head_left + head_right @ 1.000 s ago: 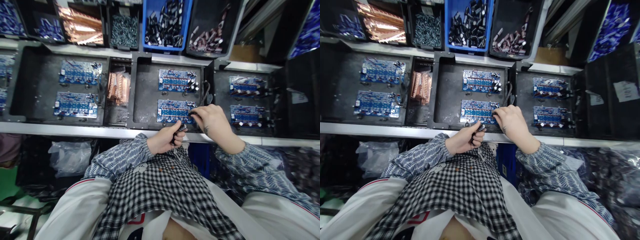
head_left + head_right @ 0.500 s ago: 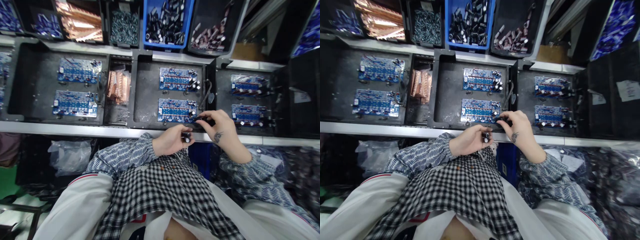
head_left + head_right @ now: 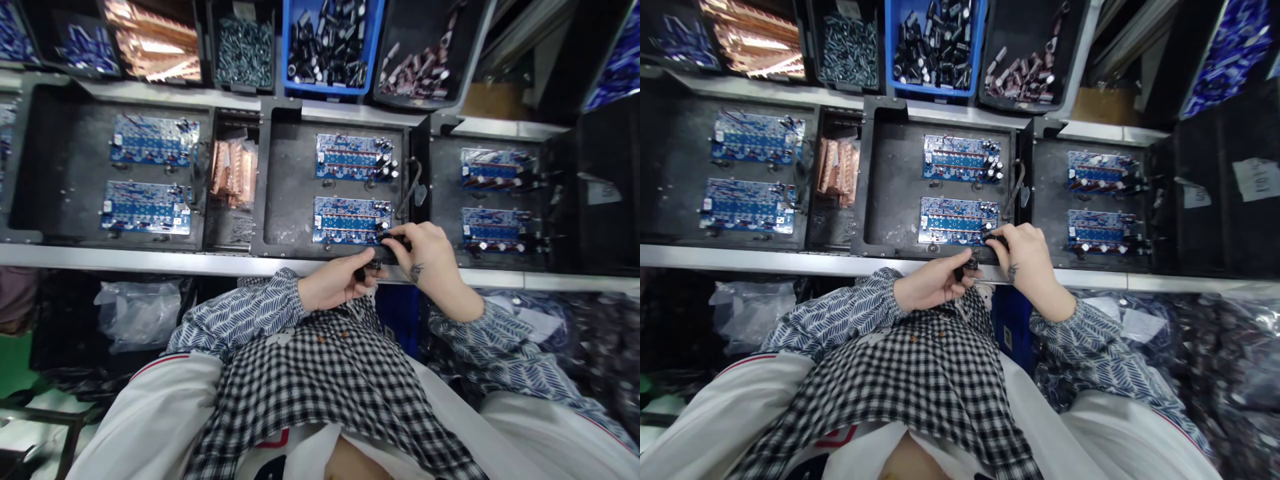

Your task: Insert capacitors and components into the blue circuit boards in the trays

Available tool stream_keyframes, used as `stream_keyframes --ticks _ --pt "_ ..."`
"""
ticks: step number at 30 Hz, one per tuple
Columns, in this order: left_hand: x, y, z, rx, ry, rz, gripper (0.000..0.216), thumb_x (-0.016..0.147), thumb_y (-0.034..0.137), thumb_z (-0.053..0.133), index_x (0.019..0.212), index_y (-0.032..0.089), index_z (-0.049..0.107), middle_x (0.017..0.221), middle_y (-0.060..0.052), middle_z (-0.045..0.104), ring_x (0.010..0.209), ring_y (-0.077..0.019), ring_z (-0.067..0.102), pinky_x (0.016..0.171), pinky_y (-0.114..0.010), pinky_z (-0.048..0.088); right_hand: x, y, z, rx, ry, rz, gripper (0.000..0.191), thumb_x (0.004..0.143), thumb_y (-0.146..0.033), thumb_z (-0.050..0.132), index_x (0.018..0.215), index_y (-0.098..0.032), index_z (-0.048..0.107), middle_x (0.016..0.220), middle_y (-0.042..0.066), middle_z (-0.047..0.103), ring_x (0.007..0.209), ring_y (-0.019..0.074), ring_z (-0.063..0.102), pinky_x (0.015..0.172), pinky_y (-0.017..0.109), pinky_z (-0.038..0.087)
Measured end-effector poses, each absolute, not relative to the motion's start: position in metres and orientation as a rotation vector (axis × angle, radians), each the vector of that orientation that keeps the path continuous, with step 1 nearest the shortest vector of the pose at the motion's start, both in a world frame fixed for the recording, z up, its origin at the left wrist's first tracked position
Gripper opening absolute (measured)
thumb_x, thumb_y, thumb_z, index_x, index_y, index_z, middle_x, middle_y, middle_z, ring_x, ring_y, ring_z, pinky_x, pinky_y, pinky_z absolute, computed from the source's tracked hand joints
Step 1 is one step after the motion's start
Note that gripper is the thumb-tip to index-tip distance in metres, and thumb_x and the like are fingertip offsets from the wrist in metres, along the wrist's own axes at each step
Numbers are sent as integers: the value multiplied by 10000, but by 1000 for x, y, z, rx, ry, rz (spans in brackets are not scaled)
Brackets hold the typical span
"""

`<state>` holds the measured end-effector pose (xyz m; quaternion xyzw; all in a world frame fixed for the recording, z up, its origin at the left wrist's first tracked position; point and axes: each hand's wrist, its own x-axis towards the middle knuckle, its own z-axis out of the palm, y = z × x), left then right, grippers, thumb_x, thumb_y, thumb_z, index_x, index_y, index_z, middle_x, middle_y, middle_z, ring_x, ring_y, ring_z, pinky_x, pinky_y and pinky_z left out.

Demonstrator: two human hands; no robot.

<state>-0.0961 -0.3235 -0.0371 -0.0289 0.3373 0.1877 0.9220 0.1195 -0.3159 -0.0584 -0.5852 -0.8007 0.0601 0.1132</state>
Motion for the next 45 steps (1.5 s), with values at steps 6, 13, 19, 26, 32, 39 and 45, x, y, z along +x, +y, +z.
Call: stream_keyframes --ticks 6,13,19,26,32,39,45 --pt "-101 -326 -40 144 682 448 234 1118 228 488 926 132 583 770 -20 623 564 -38 517 493 -100 380 118 -317 -59 -1703 -2377 146 215 1000 -377 567 970 -222 712 798 90 704 810 284 626 768 406 464" --pt "-113 -329 -57 1005 824 668 194 836 155 822 916 150 646 865 19 620 780 -110 543 773 -236 452 109 -323 -54 -1576 -2424 -5 273 1042 -400 554 964 -213 737 907 92 771 863 276 630 766 410 438" --pt "-112 -333 -63 1362 867 677 163 901 182 747 950 172 592 867 7 591 805 -152 557 778 -287 457 95 -347 -22 -1285 -2303 447 229 1033 -360 595 1199 -250 707 1058 90 747 926 243 670 789 385 534" --pt "-106 -339 -71 1017 666 551 447 929 69 563 1365 134 486 1269 -146 642 1116 -200 646 1010 -387 519 128 -313 -40 -1705 -2175 302 172 936 -358 679 1029 -237 760 757 52 676 718 250 643 697 381 530" --pt "-109 -338 -64 604 619 504 348 989 118 646 1315 138 527 1205 -149 728 999 -185 735 964 -375 564 130 -302 -54 -1873 -2242 169 212 949 -361 616 997 -221 768 802 94 705 775 284 655 734 397 516" --pt "-107 -333 -54 531 638 433 181 1011 171 677 1168 142 590 1075 -108 762 920 -141 720 869 -281 546 125 -304 -53 -1820 -2295 139 234 981 -362 568 985 -221 755 826 102 724 774 289 649 750 411 496" --pt "-105 -333 -53 460 678 450 126 1048 256 639 1089 143 602 1017 -79 730 877 -130 696 825 -260 540 120 -311 -58 -1757 -2353 72 262 1017 -340 514 1013 -204 737 1015 125 781 868 298 634 793 428 463"
